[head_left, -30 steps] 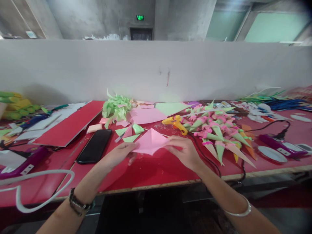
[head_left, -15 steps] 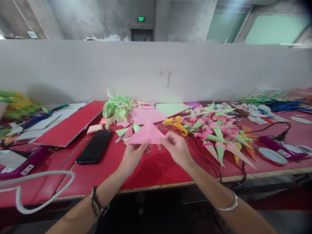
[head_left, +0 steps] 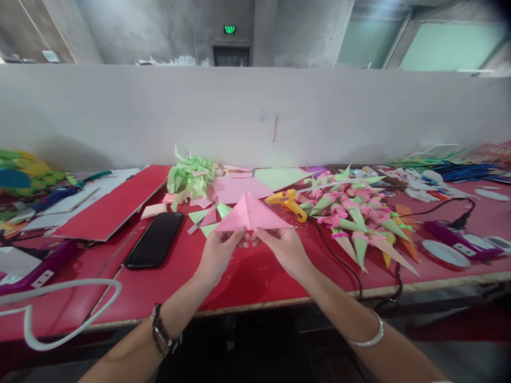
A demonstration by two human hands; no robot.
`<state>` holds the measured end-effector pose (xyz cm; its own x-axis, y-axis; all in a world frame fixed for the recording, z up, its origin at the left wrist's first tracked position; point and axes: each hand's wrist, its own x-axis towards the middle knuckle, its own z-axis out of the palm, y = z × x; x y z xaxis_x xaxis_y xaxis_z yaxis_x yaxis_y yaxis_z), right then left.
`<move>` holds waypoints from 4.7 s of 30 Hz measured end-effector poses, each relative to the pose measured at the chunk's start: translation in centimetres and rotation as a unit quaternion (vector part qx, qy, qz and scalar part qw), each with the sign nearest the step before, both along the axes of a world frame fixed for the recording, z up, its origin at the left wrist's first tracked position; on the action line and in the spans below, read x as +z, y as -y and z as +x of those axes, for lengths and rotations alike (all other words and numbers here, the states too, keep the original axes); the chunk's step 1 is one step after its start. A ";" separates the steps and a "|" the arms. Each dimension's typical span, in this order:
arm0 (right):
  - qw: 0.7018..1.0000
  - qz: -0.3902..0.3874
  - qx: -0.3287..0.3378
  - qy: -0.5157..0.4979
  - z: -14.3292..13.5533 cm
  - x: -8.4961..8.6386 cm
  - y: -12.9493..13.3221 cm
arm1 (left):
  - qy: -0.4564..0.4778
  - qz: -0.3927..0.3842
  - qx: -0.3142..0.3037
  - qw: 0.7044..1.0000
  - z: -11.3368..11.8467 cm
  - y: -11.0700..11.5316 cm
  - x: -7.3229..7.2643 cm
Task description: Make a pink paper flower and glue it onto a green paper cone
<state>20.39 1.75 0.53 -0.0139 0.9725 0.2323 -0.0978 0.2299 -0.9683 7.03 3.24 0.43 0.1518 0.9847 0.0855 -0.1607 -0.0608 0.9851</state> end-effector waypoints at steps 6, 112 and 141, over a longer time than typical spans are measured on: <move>0.998 0.022 -0.020 0.054 0.3 -0.2 0.1 | -0.089 0.044 -0.001 0.995 -0.6 -0.2 0.5; 0.980 -0.065 0.175 0.067 1.4 -0.3 0.6 | -0.346 0.112 -0.007 0.931 -1.8 -0.1 1.1; 0.948 0.072 0.038 0.307 1.3 -0.4 0.8 | -0.341 0.088 -0.198 0.915 -2.3 0.5 0.4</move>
<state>21.73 0.99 0.13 -0.2579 0.9224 0.2877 0.4522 0.3784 -0.8077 4.69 2.72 0.87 0.5712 0.8208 -0.0096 0.4438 -0.2990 0.8448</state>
